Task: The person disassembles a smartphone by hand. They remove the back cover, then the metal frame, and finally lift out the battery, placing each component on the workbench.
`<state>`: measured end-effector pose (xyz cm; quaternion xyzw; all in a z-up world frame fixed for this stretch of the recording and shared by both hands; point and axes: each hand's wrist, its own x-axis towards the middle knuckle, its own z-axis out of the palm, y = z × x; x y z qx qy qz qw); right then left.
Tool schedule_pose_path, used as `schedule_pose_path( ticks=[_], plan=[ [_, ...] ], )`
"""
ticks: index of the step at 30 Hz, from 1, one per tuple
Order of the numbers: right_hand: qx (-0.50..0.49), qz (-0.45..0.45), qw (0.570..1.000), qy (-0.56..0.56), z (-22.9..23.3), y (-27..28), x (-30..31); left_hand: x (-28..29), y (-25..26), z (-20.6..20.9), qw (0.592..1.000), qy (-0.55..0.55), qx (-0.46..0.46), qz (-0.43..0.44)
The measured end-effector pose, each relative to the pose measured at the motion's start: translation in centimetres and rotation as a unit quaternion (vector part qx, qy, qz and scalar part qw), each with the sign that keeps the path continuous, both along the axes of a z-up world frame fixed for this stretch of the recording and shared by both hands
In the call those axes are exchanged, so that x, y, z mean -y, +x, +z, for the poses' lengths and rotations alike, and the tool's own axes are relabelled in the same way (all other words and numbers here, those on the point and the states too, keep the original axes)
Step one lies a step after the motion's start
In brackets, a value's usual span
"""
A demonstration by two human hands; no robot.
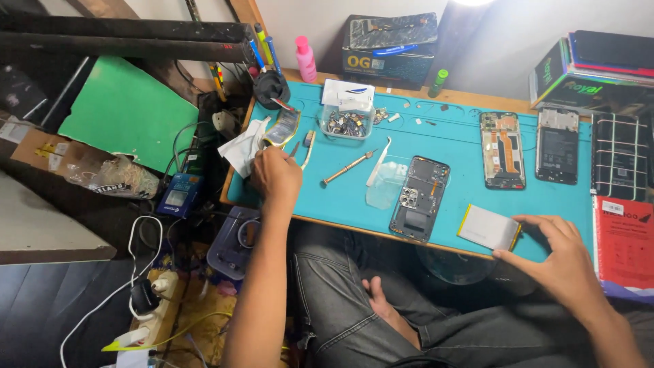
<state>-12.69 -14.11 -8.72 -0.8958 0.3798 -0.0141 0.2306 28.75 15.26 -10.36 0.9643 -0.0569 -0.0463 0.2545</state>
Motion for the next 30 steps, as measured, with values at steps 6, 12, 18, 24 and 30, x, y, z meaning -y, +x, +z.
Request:
schedule_pose_path(
  ticks=[6,12,18,24,30],
  plan=[
    [0.09,0.027,0.996,-0.007,-1.9,-0.9,0.2,-0.2,0.0,0.1,0.998,0.03,-0.003,-0.046],
    [0.188,0.089,0.975,-0.081,-2.6,-1.9,-0.4,-0.1,-0.8,-1.6,0.939,-0.27,0.201,-0.073],
    [0.275,0.096,0.944,-0.153,-4.1,-1.8,-0.5,3.0,-9.9,3.6,0.877,-0.472,0.033,-0.087],
    [0.313,0.103,0.932,-0.153,-4.7,-2.4,-0.4,7.2,-24.7,5.6,0.827,-0.504,-0.228,-0.097],
    [0.304,0.125,0.936,-0.129,-3.2,-3.1,-0.6,9.2,-30.8,1.6,0.895,-0.376,-0.181,-0.157]
  ],
)
